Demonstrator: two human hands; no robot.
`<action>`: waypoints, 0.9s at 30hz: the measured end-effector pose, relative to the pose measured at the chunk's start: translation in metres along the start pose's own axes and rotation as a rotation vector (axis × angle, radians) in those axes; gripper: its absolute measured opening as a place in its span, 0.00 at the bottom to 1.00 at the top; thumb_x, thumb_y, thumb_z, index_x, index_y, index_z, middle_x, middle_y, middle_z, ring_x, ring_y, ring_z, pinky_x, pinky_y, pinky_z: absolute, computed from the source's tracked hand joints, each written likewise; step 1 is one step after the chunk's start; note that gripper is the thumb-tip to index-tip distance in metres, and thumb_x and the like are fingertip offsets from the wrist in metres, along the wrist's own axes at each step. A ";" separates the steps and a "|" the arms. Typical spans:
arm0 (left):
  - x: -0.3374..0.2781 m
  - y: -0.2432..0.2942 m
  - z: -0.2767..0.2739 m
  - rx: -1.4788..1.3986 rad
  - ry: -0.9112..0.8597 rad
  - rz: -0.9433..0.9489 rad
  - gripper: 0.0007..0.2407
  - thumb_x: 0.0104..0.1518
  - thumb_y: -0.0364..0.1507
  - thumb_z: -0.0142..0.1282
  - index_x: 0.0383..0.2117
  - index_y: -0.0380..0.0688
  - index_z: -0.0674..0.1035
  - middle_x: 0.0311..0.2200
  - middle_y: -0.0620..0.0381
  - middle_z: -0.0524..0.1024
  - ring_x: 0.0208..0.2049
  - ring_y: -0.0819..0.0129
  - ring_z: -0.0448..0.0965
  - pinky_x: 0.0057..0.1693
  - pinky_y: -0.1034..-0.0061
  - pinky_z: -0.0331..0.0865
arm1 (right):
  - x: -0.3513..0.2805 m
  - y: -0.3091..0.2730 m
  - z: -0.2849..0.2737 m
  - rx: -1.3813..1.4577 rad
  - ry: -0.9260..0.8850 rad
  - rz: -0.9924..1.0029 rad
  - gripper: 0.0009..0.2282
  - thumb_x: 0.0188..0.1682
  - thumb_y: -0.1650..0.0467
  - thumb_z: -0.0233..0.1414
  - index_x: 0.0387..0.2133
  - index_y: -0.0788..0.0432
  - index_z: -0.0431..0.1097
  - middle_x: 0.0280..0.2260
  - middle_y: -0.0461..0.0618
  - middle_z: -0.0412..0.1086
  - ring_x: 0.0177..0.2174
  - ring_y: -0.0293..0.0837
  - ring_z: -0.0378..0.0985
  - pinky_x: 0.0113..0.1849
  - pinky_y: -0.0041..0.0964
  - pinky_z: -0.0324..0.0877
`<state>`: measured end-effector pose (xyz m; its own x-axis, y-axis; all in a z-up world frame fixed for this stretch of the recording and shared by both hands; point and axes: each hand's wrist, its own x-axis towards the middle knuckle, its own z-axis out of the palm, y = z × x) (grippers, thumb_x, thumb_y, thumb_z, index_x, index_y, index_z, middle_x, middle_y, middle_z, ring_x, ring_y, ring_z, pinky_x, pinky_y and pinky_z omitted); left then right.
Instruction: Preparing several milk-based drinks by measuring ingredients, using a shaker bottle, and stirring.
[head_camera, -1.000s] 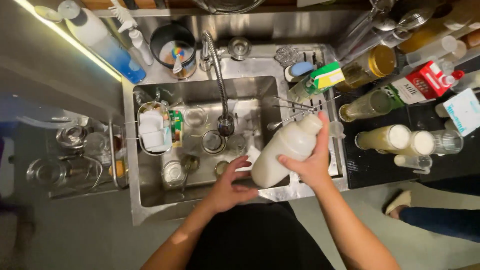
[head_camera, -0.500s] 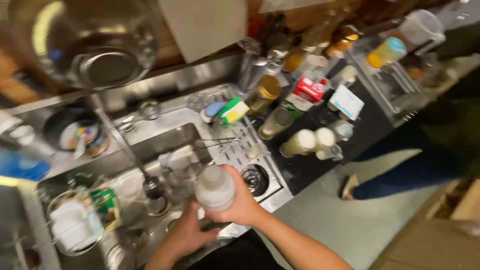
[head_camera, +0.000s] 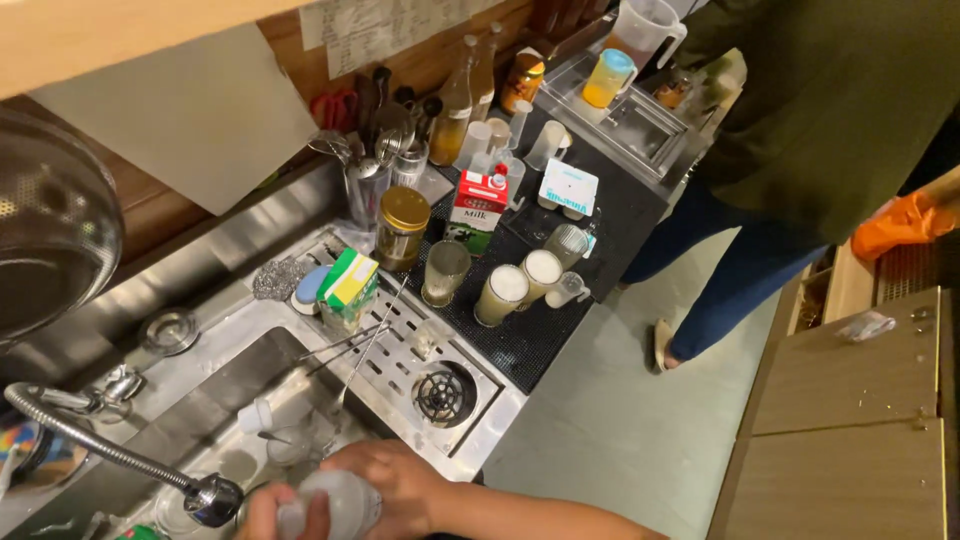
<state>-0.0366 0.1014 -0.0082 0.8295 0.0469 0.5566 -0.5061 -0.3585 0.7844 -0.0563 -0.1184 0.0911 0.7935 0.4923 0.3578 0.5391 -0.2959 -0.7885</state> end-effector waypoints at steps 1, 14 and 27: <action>0.020 0.030 -0.008 0.225 -0.129 -0.203 0.15 0.48 0.41 0.66 0.31 0.46 0.76 0.18 0.46 0.75 0.22 0.52 0.79 0.33 0.59 0.72 | 0.000 -0.005 0.003 -0.061 0.069 0.008 0.40 0.30 0.63 0.69 0.60 0.59 0.63 0.54 0.57 0.71 0.53 0.58 0.75 0.57 0.47 0.71; 0.100 0.144 -0.056 0.312 -0.414 0.268 0.15 0.52 0.39 0.62 0.38 0.44 0.75 0.29 0.50 0.79 0.29 0.52 0.80 0.37 0.61 0.74 | 0.001 -0.025 -0.012 -0.004 0.065 0.210 0.42 0.26 0.68 0.71 0.59 0.56 0.61 0.55 0.57 0.69 0.56 0.56 0.73 0.57 0.46 0.67; 0.103 0.083 0.064 0.133 -0.460 -0.137 0.17 0.55 0.28 0.59 0.52 0.40 0.73 0.47 0.42 0.74 0.47 0.42 0.75 0.52 0.56 0.69 | -0.089 -0.031 -0.056 0.162 0.330 0.662 0.44 0.29 0.69 0.72 0.61 0.57 0.53 0.50 0.50 0.71 0.51 0.42 0.75 0.52 0.40 0.70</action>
<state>0.0216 0.0171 0.0966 0.9197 -0.3039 0.2488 -0.3756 -0.4953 0.7833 -0.1279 -0.1989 0.1114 0.9941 -0.0247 -0.1052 -0.1076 -0.3079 -0.9453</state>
